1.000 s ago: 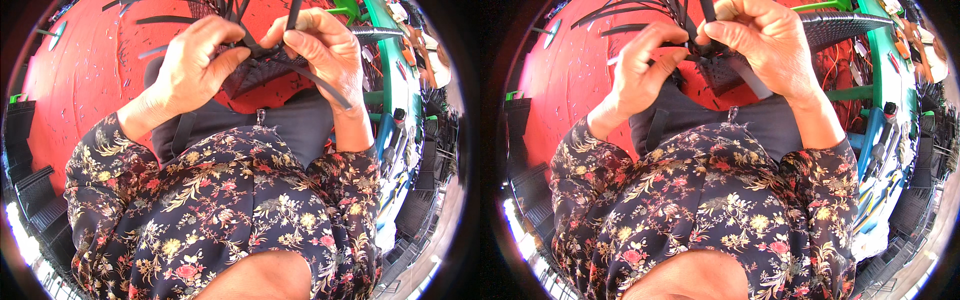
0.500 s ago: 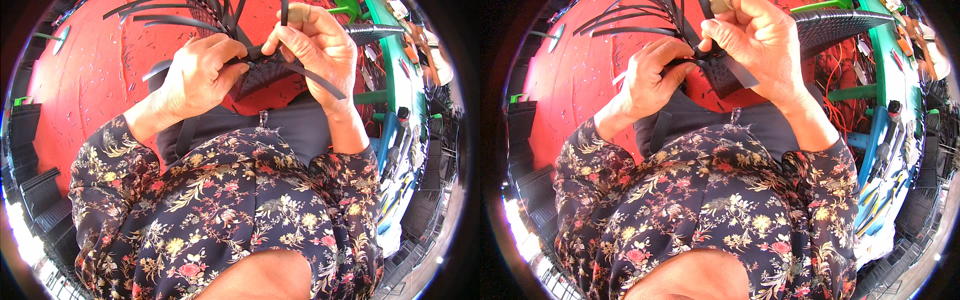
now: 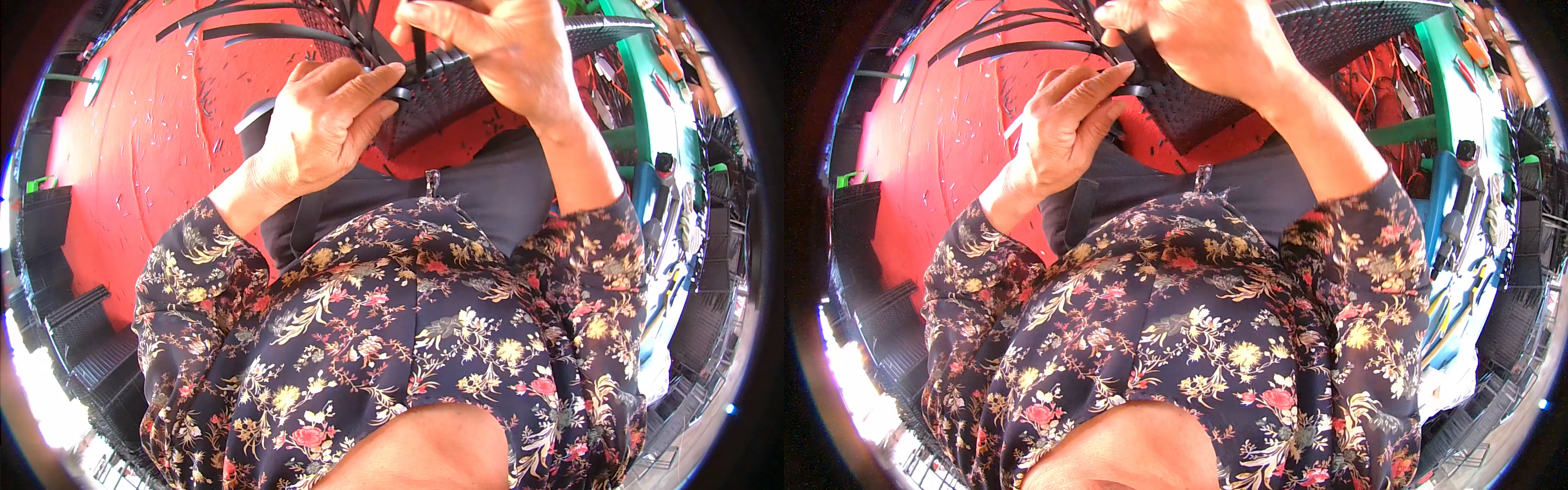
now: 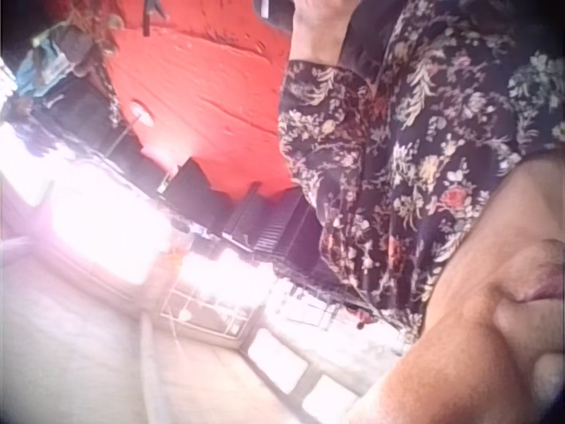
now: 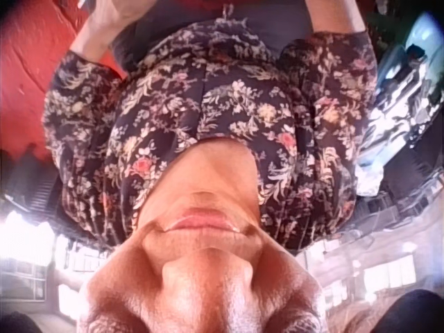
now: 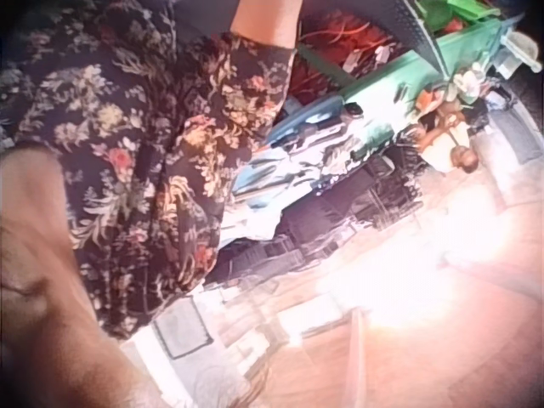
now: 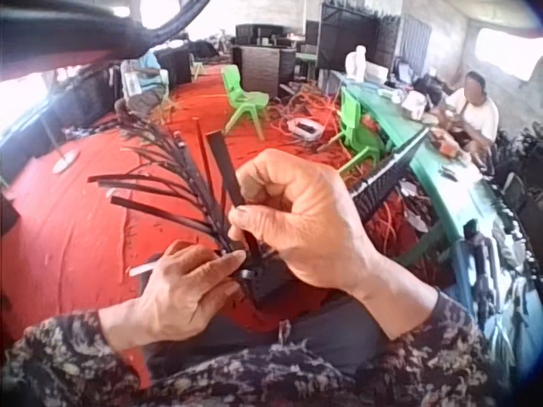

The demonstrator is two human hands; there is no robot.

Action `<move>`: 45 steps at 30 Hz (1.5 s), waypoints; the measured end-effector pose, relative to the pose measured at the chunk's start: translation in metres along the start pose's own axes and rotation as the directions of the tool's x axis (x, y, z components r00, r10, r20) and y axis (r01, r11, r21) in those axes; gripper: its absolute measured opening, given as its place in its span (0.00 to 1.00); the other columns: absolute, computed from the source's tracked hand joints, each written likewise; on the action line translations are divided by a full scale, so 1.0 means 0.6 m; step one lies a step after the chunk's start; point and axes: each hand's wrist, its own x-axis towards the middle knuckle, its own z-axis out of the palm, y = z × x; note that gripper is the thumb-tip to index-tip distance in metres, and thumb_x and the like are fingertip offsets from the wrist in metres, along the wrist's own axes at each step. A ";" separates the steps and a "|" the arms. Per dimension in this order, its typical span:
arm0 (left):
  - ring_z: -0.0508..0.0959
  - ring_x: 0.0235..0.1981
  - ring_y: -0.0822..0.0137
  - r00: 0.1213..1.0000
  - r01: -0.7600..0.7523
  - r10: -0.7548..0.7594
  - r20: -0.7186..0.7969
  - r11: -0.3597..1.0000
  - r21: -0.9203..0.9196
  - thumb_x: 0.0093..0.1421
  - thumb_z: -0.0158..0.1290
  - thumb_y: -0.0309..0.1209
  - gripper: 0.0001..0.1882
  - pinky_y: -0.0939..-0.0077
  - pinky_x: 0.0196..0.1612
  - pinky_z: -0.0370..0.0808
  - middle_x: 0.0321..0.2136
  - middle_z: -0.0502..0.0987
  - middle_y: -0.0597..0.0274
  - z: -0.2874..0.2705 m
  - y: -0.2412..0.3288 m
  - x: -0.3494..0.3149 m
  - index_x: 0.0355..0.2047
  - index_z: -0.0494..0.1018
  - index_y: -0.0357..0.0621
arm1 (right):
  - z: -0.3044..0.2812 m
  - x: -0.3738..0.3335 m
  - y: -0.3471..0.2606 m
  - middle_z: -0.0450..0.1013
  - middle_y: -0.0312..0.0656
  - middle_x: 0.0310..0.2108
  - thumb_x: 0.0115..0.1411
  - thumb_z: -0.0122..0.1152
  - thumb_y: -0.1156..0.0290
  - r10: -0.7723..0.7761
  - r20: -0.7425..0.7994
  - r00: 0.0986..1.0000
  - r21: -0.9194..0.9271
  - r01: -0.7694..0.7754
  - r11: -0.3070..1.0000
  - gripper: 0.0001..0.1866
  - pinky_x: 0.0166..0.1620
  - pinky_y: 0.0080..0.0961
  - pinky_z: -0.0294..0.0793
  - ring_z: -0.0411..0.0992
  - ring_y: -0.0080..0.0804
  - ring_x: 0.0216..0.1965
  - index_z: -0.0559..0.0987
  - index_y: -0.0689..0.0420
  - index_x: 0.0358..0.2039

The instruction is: The person weaves black plastic straps around a chair frame by hand. They use a heat gun to bond the straps and pliers to pull the material tight and trim it.

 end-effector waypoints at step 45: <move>0.68 0.19 0.78 0.892 0.431 -0.446 0.076 0.789 -0.438 0.54 0.60 0.27 0.07 0.79 0.24 0.66 0.16 0.71 0.65 0.005 -0.007 0.047 0.24 0.75 0.38 | -0.032 -0.046 0.029 0.74 0.36 0.29 0.61 0.57 0.78 0.046 -0.270 0.962 0.029 -0.039 0.999 0.07 0.32 0.14 0.71 0.72 0.17 0.29 0.74 0.65 0.39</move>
